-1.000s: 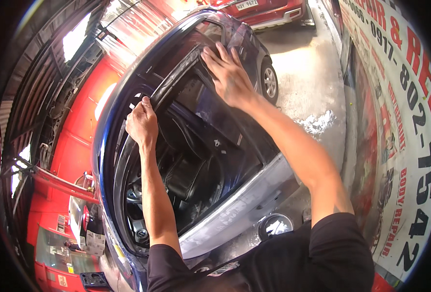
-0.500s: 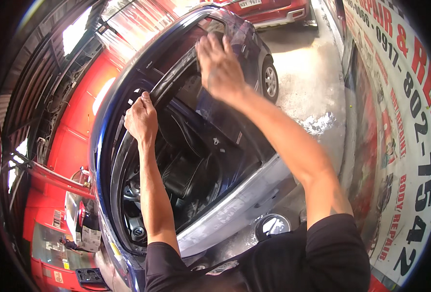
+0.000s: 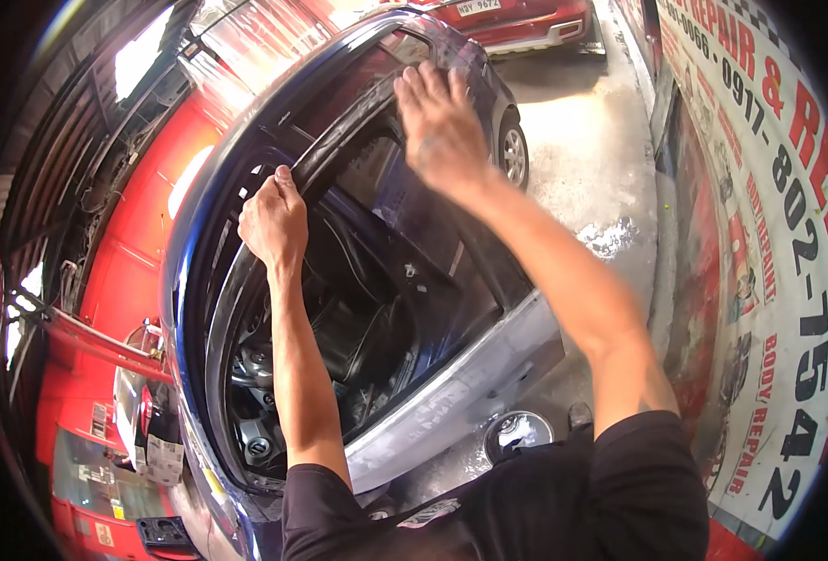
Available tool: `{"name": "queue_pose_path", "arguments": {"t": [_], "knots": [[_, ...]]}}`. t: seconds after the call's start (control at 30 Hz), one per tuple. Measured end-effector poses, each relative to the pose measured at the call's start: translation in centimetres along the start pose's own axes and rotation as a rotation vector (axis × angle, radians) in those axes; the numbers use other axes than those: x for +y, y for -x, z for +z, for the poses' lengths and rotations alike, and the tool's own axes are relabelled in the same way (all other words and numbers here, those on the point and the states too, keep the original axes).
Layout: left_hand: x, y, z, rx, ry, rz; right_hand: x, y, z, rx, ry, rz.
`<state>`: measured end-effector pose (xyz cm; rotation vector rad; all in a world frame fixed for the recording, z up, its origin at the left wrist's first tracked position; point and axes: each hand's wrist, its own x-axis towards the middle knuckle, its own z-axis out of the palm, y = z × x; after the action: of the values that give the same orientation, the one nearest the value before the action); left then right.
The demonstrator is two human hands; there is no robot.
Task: Sand and prepare a car door frame for painting using sandpaper, water, and a hammer.
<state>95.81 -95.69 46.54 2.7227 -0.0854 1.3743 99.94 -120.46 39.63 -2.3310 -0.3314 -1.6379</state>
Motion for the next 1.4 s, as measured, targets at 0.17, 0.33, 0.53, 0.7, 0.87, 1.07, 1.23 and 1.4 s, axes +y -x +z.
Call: {"name": "queue_pose_path", "arguments": {"t": [0.17,0.33,0.53,0.7,0.87,1.07,1.23,1.4], "knots": [[-0.9,0.0,0.2,-0.016,-0.021,-0.01,-2.0,1.7,1.1,-0.021,-0.095,-0.136],[0.4,-0.2,0.3,0.002,-0.027,-0.018,-1.8,1.2,0.6,-0.014,-0.053,-0.03],[-0.1,-0.1,0.2,0.011,-0.039,-0.012,1.4,0.0,0.0,0.013,-0.077,-0.082],[-0.3,0.1,0.1,-0.006,-0.018,-0.026,-2.9,1.3,0.2,0.002,-0.122,-0.119],[0.7,0.0,0.0,0.013,-0.006,-0.022,0.2,0.3,0.2,-0.045,-0.048,-0.1],[-0.4,0.1,0.2,0.003,-0.011,-0.021,1.3,0.2,-0.4,-0.065,0.069,-0.144],[-0.1,-0.1,0.1,0.033,-0.017,-0.009,-3.6,1.5,0.0,-0.039,-0.14,-0.132],[0.0,0.1,-0.1,0.021,-0.015,-0.016,1.0,0.1,0.1,-0.029,-0.012,-0.027]]}}
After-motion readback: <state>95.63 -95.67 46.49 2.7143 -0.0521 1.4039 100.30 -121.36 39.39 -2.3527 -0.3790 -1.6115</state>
